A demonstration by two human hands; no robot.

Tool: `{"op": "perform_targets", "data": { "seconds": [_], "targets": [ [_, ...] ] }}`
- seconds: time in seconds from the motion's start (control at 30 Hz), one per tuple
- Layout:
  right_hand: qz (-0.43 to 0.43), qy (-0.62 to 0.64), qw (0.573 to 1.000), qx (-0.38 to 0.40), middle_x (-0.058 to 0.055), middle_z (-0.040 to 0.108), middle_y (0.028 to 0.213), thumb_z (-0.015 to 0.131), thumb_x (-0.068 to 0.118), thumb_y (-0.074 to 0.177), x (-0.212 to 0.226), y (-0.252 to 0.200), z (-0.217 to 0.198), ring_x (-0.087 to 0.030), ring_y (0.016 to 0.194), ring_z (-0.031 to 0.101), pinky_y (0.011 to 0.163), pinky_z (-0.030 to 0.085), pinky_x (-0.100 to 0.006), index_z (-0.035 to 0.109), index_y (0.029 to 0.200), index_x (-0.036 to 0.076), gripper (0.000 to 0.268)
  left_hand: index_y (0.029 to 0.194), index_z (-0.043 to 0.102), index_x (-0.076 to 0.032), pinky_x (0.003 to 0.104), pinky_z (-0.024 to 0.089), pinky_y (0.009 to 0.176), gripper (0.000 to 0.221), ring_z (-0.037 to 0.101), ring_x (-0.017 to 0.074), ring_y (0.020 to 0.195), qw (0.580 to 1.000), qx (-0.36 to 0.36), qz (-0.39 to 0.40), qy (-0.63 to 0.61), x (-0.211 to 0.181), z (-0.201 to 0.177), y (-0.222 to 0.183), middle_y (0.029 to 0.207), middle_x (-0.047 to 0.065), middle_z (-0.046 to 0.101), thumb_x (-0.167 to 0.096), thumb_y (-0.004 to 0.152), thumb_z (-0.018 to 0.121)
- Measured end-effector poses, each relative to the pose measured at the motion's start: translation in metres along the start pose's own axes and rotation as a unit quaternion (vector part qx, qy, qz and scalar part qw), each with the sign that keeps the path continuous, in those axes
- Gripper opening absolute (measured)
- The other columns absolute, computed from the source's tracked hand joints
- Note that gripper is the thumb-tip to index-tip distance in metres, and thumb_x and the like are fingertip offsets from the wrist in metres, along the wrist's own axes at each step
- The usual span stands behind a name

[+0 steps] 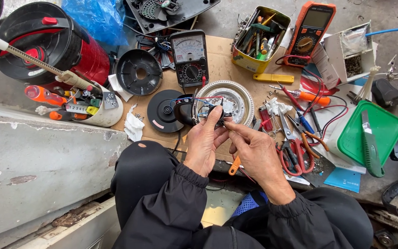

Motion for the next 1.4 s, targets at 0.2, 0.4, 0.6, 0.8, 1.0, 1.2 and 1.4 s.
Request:
{"op": "perform_targets", "data": {
  "seconds": [0.2,0.4,0.6,0.8,1.0,1.2,1.4],
  "targets": [
    [0.016,0.037,0.999,-0.003,-0.003,0.074,0.057,0.070,0.015,0.102,-0.005,0.003,0.000,-0.015,0.052,0.071,0.060,0.058,-0.028,0.088,0.127,0.031,0.035,0.120,0.069,0.005,0.037,0.071,0.083,0.054,0.084,0.0264,0.090,1.000,0.003,0.001,0.006,-0.001,0.002,-0.003,0.111,0.026,0.082,-0.033,0.089,0.093],
    [0.037,0.037,0.999,0.001,-0.005,0.076,0.059,0.070,0.016,0.101,-0.003,0.002,0.000,-0.015,0.054,0.071,0.061,0.057,-0.029,0.088,0.128,0.030,0.035,0.121,0.068,0.005,0.037,0.071,0.084,0.055,0.084,0.0267,0.092,1.000,0.009,-0.003,0.010,0.000,0.000,-0.003,0.111,0.026,0.082,-0.034,0.090,0.092],
    [0.015,-0.007,0.999,0.036,-0.005,0.082,0.068,0.068,0.020,0.103,0.002,0.006,-0.005,-0.017,0.065,0.070,0.066,0.056,-0.032,0.086,0.133,0.032,0.038,0.120,0.068,0.004,0.038,0.071,0.084,0.055,0.084,0.0270,0.091,1.000,0.014,-0.008,-0.009,0.002,-0.001,0.003,0.111,0.025,0.082,-0.038,0.092,0.090],
    [0.148,-0.064,0.984,-0.083,-0.009,0.084,0.078,0.063,0.030,0.098,-0.040,-0.013,-0.028,-0.023,0.084,0.071,0.082,0.054,-0.039,0.082,0.139,0.017,0.047,0.117,0.069,0.009,0.044,0.071,0.086,0.049,0.084,0.0350,0.096,0.995,0.058,-0.055,-0.057,-0.012,-0.005,-0.001,0.110,0.030,0.082,-0.034,0.098,0.085],
    [0.104,-0.260,0.957,-0.073,-0.021,0.080,0.130,0.050,0.028,0.103,-0.164,0.063,-0.004,-0.050,0.128,0.071,0.114,0.053,-0.062,0.077,0.145,0.029,0.050,0.120,0.073,0.005,0.051,0.070,0.089,0.045,0.084,0.0380,0.099,0.991,0.088,-0.089,-0.056,-0.002,-0.022,0.017,0.116,0.029,0.082,-0.032,0.097,0.085],
    [-0.049,-0.087,0.982,-0.158,-0.017,0.072,0.142,0.061,0.021,0.106,0.006,0.000,-0.010,-0.044,0.130,0.070,0.114,0.053,-0.058,0.069,0.152,0.014,0.047,0.122,0.075,-0.003,0.047,0.068,0.097,0.044,0.084,0.0318,0.106,0.983,0.120,-0.125,-0.068,0.014,-0.019,0.019,0.120,0.021,0.083,-0.032,0.092,0.090],
    [-0.131,-0.248,0.960,-0.001,-0.022,0.054,0.162,0.071,0.012,0.093,0.045,0.011,0.009,-0.050,0.149,0.053,0.122,0.045,-0.062,0.051,0.167,0.013,0.077,0.125,0.071,-0.007,0.040,0.068,0.095,0.049,0.083,0.0297,0.105,0.982,0.117,-0.120,-0.084,0.017,-0.021,0.017,0.120,0.015,0.081,-0.032,0.090,0.094]
  ]
}}
Point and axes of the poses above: each hand's wrist, its own y-axis towards the middle knuckle, its own z-axis out of the palm, x = y × z, the point moved 2 cm from there along y, towards the middle knuckle
